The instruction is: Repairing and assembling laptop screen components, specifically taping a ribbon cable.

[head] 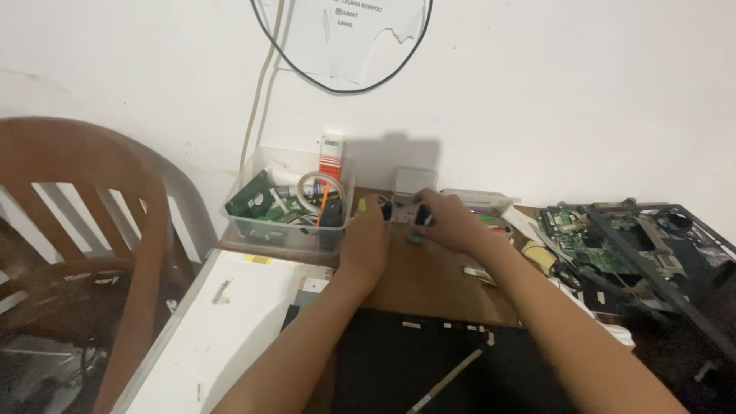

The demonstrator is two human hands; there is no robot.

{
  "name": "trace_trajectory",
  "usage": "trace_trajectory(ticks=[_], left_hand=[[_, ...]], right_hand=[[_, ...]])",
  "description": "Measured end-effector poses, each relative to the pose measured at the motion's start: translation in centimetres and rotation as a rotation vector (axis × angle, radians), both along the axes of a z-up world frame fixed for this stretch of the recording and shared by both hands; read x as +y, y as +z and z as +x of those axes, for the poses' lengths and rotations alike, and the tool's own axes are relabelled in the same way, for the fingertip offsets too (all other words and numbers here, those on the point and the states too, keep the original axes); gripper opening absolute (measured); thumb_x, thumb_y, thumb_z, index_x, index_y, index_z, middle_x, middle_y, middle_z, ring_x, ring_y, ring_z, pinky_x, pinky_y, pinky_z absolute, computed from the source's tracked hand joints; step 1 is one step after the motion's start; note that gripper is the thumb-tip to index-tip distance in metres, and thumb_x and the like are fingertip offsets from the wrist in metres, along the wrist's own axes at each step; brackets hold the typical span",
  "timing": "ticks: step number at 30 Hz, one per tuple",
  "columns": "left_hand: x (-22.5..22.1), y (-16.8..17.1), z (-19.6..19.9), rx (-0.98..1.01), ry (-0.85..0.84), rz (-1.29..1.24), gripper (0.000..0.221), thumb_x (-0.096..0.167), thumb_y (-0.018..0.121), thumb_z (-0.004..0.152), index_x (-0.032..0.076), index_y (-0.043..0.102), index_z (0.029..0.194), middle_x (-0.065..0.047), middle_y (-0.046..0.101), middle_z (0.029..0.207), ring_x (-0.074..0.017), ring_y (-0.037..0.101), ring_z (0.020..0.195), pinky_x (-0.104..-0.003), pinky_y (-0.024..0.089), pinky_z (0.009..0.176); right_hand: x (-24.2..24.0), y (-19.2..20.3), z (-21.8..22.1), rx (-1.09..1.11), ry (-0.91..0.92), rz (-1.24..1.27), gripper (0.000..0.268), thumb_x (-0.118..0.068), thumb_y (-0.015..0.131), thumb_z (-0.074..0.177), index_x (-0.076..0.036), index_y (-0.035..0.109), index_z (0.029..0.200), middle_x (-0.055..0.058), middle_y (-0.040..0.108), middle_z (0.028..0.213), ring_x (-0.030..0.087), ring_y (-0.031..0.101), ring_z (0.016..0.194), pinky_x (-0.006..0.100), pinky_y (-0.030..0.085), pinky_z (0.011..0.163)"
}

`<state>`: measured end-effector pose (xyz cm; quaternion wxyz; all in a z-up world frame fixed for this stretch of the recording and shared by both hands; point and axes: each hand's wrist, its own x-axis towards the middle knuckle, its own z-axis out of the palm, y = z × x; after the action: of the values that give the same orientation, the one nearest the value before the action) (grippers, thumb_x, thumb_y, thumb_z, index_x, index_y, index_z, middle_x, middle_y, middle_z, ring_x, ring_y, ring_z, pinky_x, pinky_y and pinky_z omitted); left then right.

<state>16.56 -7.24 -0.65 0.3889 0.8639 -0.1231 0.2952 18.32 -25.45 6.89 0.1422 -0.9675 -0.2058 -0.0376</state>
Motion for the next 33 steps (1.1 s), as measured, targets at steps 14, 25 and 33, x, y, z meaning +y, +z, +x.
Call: trace_trajectory(ticks=[14,25,33], left_hand=[[-1.1,0.2,-4.7,0.146,-0.105,-0.150,0.082,0.005,0.063,0.082,-0.013,0.020,0.150,-0.037,0.053,0.131,-0.0512,0.056,0.118,-0.052,0.047,0.100],[7.4,4.1,-8.7,0.241,-0.116,0.840,0.016,0.009,0.070,0.081,0.003,0.069,0.096,-0.022,0.068,0.102,-0.0418,0.063,0.105,-0.050,0.051,0.092],[8.7,4.2,-7.8,0.292,-0.069,0.595,0.016,0.020,0.076,0.076,0.004,0.075,0.079,-0.023,0.072,0.087,-0.0415,0.069,0.092,-0.051,0.054,0.085]], right_hand=[[-7.6,2.6,-7.3,0.398,-0.128,-0.324,0.021,-0.017,0.072,0.088,-0.005,0.076,0.105,0.013,0.080,0.096,0.025,0.075,0.093,0.039,0.058,0.088],[-7.8,-0.4,-6.2,0.199,0.012,-0.418,0.030,-0.007,0.059,0.093,-0.010,0.066,0.121,0.012,0.073,0.113,0.026,0.071,0.107,0.041,0.055,0.092],[-5.9,-2.8,-2.1,0.001,0.204,-0.254,0.029,-0.003,0.055,0.093,-0.009,0.071,0.116,0.012,0.073,0.114,0.027,0.071,0.105,0.041,0.055,0.095]])
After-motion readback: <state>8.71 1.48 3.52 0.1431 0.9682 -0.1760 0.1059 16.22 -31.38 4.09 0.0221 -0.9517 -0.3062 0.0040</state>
